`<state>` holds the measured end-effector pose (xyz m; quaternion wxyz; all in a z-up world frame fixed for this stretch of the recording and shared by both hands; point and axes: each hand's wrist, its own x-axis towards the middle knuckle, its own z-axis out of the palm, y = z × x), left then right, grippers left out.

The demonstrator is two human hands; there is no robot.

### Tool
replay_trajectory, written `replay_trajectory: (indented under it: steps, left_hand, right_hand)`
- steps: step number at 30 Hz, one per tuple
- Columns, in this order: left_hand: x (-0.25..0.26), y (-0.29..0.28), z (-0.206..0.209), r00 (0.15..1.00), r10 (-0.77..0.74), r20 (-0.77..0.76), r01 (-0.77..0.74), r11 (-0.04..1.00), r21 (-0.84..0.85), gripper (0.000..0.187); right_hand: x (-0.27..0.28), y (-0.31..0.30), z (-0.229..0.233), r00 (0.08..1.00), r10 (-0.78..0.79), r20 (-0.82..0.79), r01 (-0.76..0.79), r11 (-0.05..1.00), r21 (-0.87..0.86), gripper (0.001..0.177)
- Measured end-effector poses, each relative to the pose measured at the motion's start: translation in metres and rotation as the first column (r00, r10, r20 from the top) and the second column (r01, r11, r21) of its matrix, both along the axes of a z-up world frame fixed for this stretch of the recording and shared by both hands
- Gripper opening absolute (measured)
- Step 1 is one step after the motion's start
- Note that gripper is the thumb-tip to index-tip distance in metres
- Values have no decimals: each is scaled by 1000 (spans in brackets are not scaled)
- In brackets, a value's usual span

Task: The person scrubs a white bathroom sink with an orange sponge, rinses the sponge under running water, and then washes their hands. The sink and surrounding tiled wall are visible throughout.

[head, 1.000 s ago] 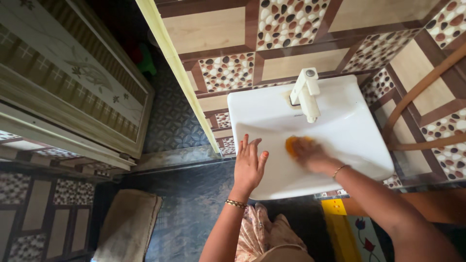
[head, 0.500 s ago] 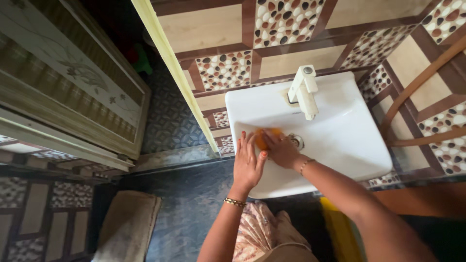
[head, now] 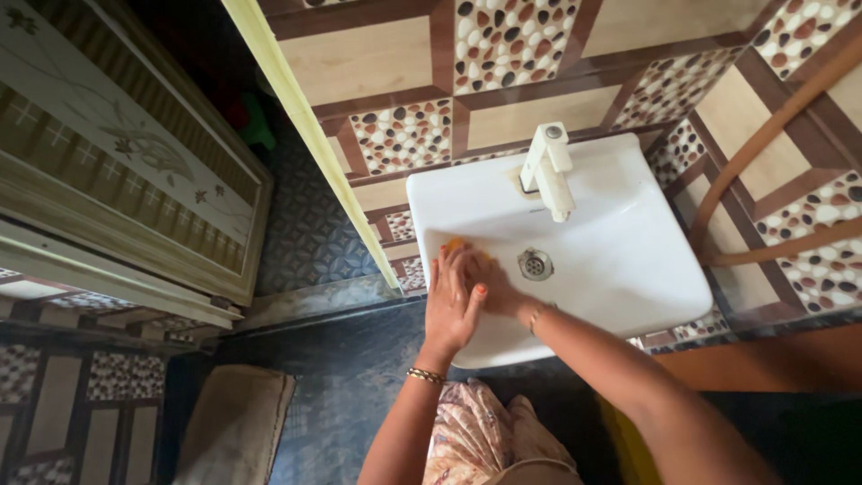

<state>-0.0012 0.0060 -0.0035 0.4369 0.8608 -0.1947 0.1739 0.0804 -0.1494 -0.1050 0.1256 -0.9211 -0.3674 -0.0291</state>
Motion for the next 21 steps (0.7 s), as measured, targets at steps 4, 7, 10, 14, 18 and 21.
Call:
replay_trajectory:
  steps: [4, 7, 10, 14, 18, 21]
  left_hand:
    - [0, 2, 1, 1000, 3, -19, -4, 1000, -17, 67]
    - [-1, 2, 0, 1000, 5, -28, -6, 999, -53, 67]
    - [2, 2, -2, 1000, 3, -10, -4, 996, -87, 68]
    - [4, 2, -6, 1000, 8, -16, -9, 997, -70, 68]
    - [2, 2, -9, 1000, 22, -18, -22, 1000, 2, 67]
    - [3, -2, -10, 999, 43, -29, -42, 998, 43, 63]
  right_hand:
    - [-11, -16, -5, 986, -149, 73, 162, 955, -249, 51]
    - [-29, -8, -10, 880, -397, -260, 297, 888, -350, 63]
    - [-51, 22, -1, 919, -163, -360, 165, 986, -25, 56]
    - [-30, 27, 18, 999, -1, -34, 7, 980, 201, 79]
    - [-5, -7, 22, 983, -170, -69, 129, 908, -399, 70]
    - [-11, -34, 24, 910, -358, -209, 221, 845, -486, 74]
